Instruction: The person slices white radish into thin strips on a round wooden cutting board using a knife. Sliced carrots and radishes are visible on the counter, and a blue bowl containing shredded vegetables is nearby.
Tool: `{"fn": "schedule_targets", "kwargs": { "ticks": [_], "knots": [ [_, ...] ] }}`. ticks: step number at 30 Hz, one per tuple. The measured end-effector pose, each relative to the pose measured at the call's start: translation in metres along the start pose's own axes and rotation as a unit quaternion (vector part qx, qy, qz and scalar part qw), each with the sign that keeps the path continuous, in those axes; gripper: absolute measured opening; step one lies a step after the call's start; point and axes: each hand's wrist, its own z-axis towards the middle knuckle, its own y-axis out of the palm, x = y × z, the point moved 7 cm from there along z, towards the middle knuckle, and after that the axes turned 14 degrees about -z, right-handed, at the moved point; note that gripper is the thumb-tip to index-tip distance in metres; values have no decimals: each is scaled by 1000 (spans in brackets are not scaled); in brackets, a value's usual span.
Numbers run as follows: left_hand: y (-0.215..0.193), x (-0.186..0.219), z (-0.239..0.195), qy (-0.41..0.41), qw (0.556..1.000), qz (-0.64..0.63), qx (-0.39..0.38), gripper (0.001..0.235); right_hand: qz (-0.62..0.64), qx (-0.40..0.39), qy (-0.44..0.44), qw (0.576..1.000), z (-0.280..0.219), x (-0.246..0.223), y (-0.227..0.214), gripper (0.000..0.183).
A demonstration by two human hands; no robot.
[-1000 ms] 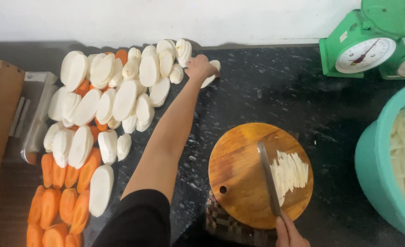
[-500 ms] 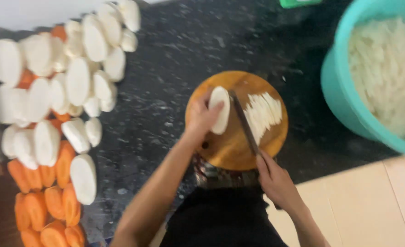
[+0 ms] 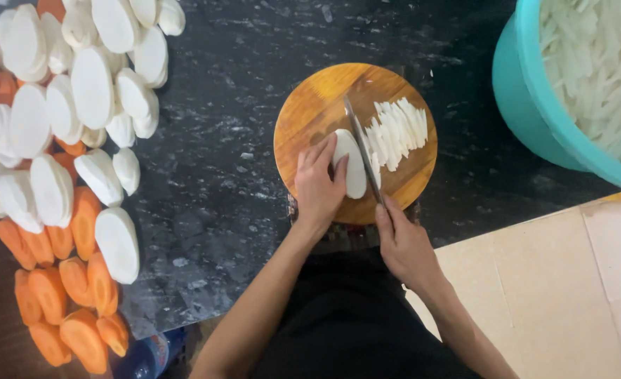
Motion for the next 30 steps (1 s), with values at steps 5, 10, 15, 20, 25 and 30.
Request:
{"fn": "schedule_targets", "kwargs": {
  "ticks": [5,10,15,20,25,30],
  "knots": [
    [10,0,-5,28,999,18,-33,40,2,-8,7,1000,-3,1,7,61],
    [12,-1,-11,12,999,41,-6,40,-1,-8,17,1000,3,12,17,59],
    [11,5,-7,44,995,64,-62,38,4,17,1,1000,-1,14,14,59],
    [24,15,-14,55,975,167,-134,43,-41,64,-11,997,-4,14,4,51],
    [37,11,-18,36,947,261,-183,57,-58,61,-19,996,-1,18,8,51],
    [39,10,-18,15,939,283,-196,59,-72,48,-16,996,-10,6,3,52]
  ]
}}
